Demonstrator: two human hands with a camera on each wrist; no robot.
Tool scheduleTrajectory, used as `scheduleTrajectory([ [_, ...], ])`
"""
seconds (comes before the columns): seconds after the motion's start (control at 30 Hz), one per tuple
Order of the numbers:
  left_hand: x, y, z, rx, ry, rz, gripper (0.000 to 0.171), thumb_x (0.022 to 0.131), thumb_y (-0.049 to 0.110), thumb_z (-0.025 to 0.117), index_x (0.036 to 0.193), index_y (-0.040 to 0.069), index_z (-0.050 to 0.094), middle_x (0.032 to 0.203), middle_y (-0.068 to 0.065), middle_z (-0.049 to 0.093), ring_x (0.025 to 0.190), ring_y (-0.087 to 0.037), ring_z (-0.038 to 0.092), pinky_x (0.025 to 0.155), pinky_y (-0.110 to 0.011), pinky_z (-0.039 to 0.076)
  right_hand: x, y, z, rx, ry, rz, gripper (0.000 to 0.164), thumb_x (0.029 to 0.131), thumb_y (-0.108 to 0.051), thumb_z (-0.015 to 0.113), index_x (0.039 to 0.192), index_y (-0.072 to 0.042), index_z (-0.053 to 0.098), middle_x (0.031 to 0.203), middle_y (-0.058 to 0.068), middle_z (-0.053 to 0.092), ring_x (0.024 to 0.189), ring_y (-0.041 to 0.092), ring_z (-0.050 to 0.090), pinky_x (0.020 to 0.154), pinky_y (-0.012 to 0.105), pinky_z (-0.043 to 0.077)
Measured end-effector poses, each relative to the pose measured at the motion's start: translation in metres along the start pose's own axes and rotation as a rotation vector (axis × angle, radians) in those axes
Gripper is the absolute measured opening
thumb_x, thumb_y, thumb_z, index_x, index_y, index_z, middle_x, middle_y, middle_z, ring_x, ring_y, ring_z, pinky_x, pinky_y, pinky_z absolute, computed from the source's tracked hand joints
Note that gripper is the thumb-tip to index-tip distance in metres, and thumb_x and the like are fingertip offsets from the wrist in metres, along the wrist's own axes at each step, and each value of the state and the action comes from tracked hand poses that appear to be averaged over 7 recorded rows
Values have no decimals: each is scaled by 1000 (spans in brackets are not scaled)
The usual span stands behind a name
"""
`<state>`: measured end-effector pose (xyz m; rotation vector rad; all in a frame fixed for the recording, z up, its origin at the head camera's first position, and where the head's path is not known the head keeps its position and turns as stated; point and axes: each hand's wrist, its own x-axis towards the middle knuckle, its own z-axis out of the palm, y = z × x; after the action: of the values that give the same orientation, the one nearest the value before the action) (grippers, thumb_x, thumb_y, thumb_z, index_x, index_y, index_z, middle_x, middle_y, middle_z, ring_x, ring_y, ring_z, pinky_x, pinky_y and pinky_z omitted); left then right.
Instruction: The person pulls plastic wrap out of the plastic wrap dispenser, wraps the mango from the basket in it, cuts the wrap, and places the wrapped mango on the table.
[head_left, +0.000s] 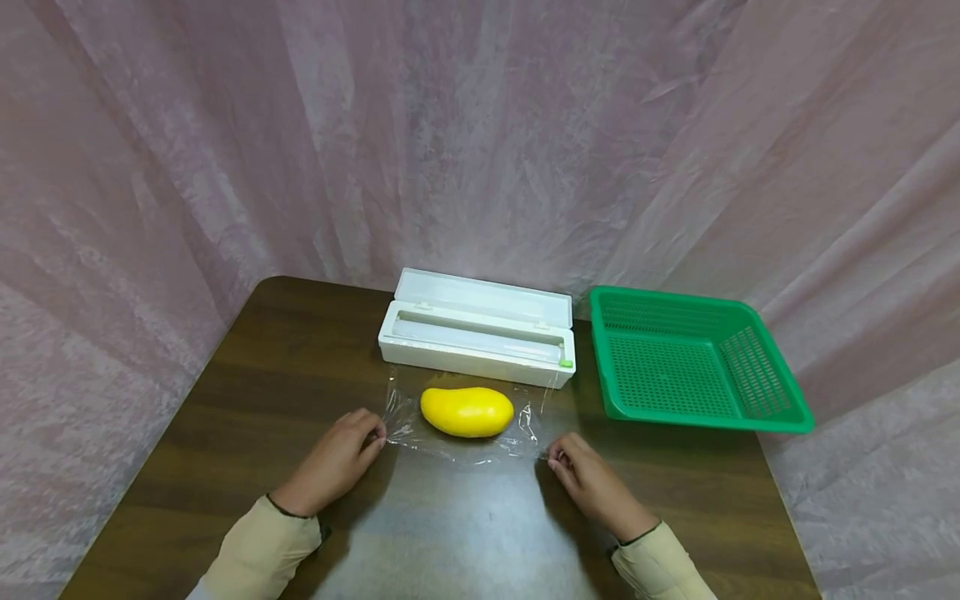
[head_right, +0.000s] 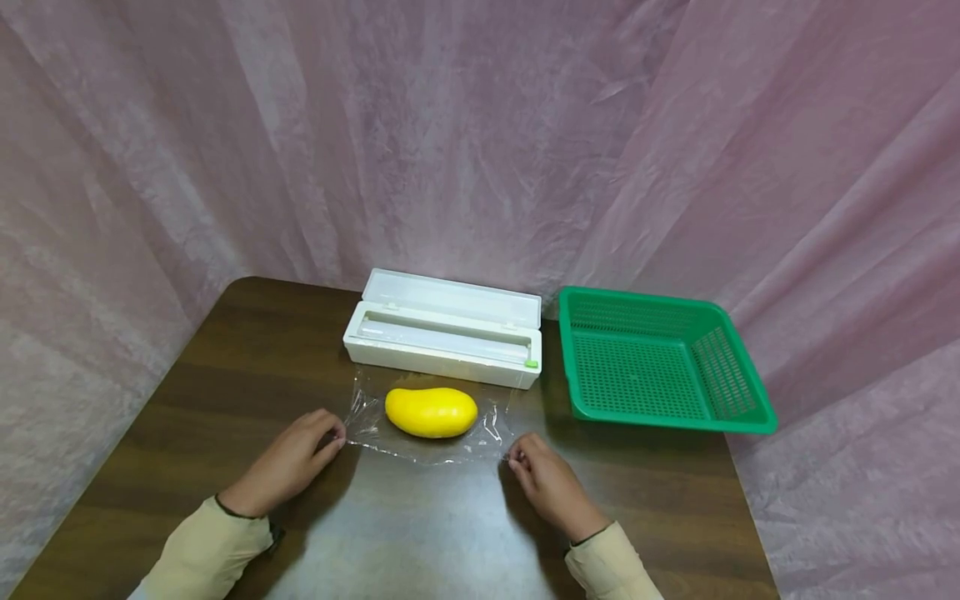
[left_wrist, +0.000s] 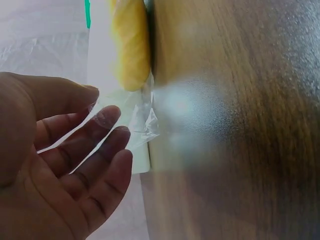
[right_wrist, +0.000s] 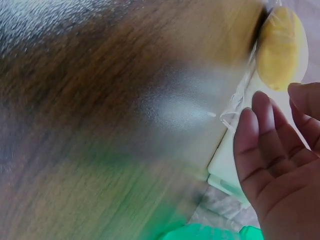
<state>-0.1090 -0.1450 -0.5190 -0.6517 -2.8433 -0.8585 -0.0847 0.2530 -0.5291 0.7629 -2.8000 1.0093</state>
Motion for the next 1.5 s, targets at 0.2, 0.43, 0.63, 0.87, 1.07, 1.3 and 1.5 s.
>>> scheduleTrajectory([
  [0.2, 1, 0, -2, -25, 0, -2, 12, 89, 9, 66, 87, 16, 57, 84, 9, 49, 77, -11, 46, 68, -33, 43, 2, -1, -2, 11, 46, -9, 14, 89, -1, 63, 93, -12, 54, 92, -4, 51, 79, 8, 50, 67, 26, 48],
  [0.43, 2, -2, -2, -23, 22, 10, 14, 87, 8, 67, 88, 17, 56, 84, 10, 51, 77, -12, 46, 67, -33, 43, 3, -2, -3, 4, 84, -4, 16, 89, -1, 63, 95, -13, 53, 88, -8, 52, 75, 6, 49, 63, 25, 47],
  [0.63, 2, 0, -4, -34, 4, -27, 13, 89, 10, 66, 89, 17, 55, 84, 9, 51, 77, -12, 46, 67, -33, 42, 5, -4, -4, 0, 99, 12, 15, 90, -4, 62, 96, -14, 53, 87, -9, 52, 74, 6, 49, 63, 26, 46],
  [0.87, 6, 3, -5, -87, 32, -60, 9, 91, 8, 63, 93, 13, 56, 87, 5, 52, 77, -12, 49, 64, -32, 44, 6, -6, -3, 23, 127, 23, 15, 91, -3, 61, 96, -13, 52, 85, -8, 52, 75, 7, 49, 64, 27, 46],
  [1.07, 9, 1, -4, -153, 82, -70, 9, 93, 5, 59, 101, 8, 58, 91, 4, 52, 78, -12, 51, 63, -32, 47, 8, -4, -2, 43, 148, 45, 17, 90, -2, 61, 96, -13, 51, 85, -7, 52, 75, 8, 50, 64, 29, 47],
  [1.3, 15, -5, 0, -181, 130, -45, 13, 94, 4, 57, 106, 7, 56, 94, 0, 53, 82, -14, 51, 66, -34, 47, 12, -1, -1, 69, 163, 66, 16, 91, -2, 60, 97, -13, 50, 85, -7, 53, 76, 8, 51, 65, 29, 47],
  [1.5, 20, -7, 2, -188, 143, -56, 15, 95, 7, 55, 110, 8, 55, 97, 2, 51, 82, -13, 50, 66, -34, 46, 17, 5, 1, 57, 203, 48, 16, 91, -1, 60, 96, -13, 50, 84, -6, 53, 76, 8, 51, 65, 29, 47],
])
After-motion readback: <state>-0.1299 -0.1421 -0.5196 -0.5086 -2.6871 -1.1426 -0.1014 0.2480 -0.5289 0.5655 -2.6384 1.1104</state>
